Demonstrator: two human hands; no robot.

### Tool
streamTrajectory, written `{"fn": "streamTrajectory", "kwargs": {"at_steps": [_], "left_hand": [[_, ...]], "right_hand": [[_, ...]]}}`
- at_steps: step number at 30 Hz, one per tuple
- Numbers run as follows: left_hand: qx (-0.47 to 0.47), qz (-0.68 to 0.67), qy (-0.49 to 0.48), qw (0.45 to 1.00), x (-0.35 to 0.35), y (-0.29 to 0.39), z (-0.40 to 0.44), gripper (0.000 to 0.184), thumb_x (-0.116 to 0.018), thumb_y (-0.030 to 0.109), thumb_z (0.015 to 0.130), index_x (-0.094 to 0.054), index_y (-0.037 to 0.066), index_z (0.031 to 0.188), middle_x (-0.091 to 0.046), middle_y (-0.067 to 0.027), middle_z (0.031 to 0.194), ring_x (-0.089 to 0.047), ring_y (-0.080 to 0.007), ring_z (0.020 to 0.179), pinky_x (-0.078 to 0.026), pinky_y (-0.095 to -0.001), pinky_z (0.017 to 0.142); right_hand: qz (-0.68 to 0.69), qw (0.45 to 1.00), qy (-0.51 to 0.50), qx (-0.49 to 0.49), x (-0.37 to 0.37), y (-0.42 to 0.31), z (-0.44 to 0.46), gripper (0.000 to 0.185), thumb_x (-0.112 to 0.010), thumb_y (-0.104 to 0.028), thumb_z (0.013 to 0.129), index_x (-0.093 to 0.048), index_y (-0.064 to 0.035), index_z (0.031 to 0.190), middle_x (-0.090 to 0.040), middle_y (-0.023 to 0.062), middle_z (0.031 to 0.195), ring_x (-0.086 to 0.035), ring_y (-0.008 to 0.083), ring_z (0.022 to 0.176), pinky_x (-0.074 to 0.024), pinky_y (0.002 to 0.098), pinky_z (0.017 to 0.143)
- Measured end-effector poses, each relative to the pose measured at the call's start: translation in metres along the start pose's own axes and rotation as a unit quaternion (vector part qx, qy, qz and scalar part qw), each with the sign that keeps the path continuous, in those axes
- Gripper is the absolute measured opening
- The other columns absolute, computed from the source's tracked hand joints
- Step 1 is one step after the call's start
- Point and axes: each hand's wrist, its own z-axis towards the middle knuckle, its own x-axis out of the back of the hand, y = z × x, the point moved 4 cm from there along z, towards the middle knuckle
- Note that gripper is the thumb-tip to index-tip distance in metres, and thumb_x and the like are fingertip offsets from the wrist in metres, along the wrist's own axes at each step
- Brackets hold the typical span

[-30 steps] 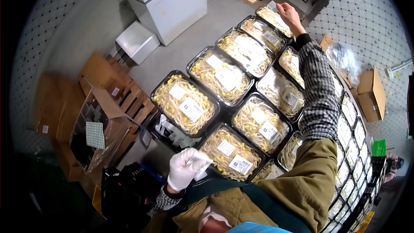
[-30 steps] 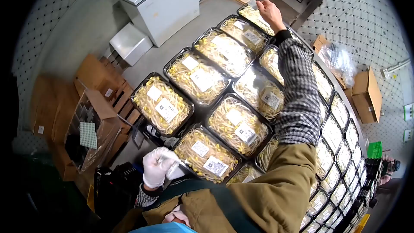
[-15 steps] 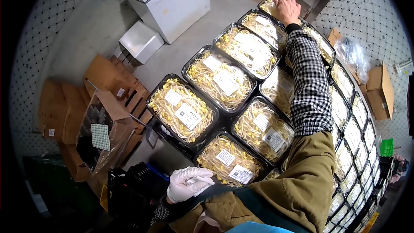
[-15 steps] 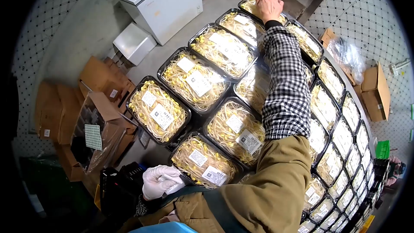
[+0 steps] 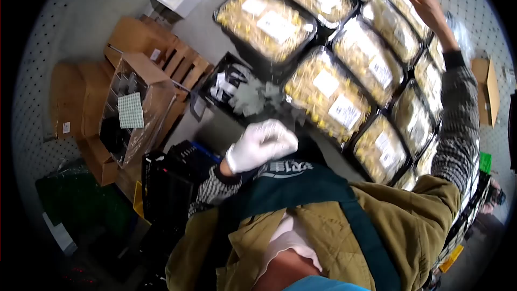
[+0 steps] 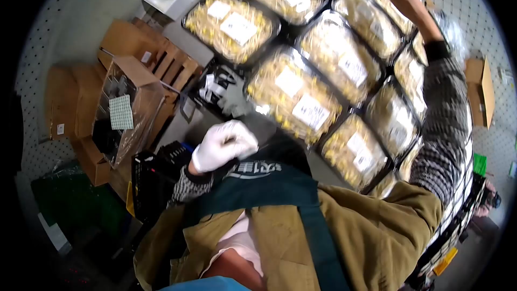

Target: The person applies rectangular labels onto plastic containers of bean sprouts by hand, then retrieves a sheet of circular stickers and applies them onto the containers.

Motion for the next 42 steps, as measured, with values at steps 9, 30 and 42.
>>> {"fn": "streamTrajectory", "kwargs": {"at_steps": [9,30,42], "left_hand": [[0.298,-0.303,0.090,0.900,-0.042,-0.296,-0.006,0.024,-0.049,0.020,0.092,-0.058,0.000,0.101,-0.058,-0.0063,0.086,-0.053,-0.0171,0.077,-0.043,-0.0264,0.071],[0.423,0.313,0.360,0.771,-0.099,-0.308,0.036,0.034,-0.055,0.027,0.086,-0.052,0.008,0.113,-0.056,-0.0144,0.109,-0.057,-0.0325,0.102,-0.046,-0.0436,0.087],[0.359,0.168,0.649,0.650,0.121,-0.341,-0.243,0.024,-0.060,0.022,0.079,-0.064,-0.002,0.082,-0.066,-0.0230,0.077,-0.066,-0.0369,0.075,-0.053,-0.0442,0.066]], "right_hand": [[0.023,0.994,0.087,-0.064,0.015,-0.252,-0.277,0.024,-0.062,0.004,0.083,-0.062,-0.0028,0.106,-0.065,0.0083,0.092,-0.062,0.0133,0.078,-0.0491,0.0248,0.069],[0.315,0.928,0.012,-0.196,-0.103,-0.313,-0.480,0.011,-0.051,0.000,0.091,-0.061,0.0043,0.092,-0.061,0.0074,0.076,-0.057,0.0119,0.068,-0.0456,0.0226,0.062],[0.328,0.926,-0.186,0.003,-0.186,-0.454,-0.383,0.010,-0.057,-0.007,0.091,-0.062,0.0021,0.089,-0.062,0.0060,0.076,-0.057,0.0113,0.067,-0.0441,0.0220,0.062]]}}
